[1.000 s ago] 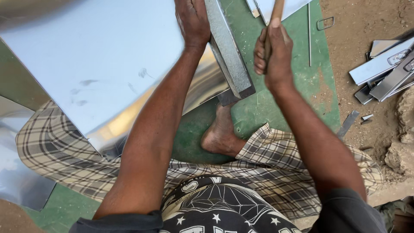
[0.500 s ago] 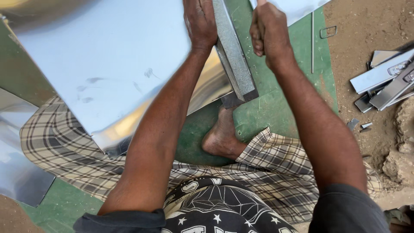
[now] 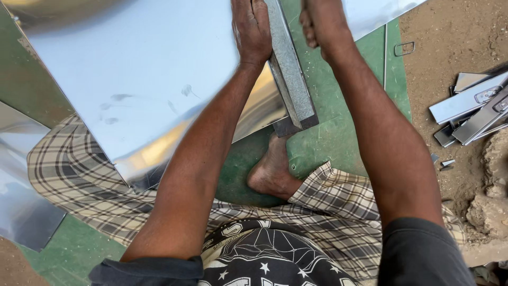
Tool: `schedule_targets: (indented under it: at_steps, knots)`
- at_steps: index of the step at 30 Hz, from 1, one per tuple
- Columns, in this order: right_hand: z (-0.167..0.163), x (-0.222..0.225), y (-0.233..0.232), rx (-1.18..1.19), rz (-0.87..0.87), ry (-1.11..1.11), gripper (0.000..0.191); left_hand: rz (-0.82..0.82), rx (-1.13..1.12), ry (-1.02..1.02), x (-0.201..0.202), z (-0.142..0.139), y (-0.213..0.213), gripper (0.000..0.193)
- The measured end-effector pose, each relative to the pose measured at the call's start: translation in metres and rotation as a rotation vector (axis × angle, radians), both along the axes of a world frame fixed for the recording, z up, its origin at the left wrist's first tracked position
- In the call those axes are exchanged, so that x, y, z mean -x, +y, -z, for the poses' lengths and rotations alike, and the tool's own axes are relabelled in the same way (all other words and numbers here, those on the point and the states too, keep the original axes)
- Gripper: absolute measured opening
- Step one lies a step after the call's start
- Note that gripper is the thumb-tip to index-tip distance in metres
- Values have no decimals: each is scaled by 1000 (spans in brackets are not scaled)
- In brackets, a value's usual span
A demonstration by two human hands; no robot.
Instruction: The person sits on the floor and repeatedly bends rectangular metal sheets over a metal bar using a wooden mallet. The person positions the sheet, strikes it to form a bend, and then repositions it to continue the process.
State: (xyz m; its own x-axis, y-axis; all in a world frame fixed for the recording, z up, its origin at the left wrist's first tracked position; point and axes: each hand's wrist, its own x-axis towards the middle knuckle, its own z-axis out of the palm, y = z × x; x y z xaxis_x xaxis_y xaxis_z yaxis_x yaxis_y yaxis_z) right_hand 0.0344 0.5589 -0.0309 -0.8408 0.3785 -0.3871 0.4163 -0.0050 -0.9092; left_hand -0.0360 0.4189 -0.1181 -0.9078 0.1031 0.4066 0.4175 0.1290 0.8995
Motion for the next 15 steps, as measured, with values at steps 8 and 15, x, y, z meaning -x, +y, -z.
schedule_targets:
  at_steps: [8,15]
  knots:
    - [-19,12,2,-113,-69,-166,40,-17,7,3,2,0,-1,21]
    - [-55,-75,-29,-164,153,602,50,-31,-16,18,4,6,2,20]
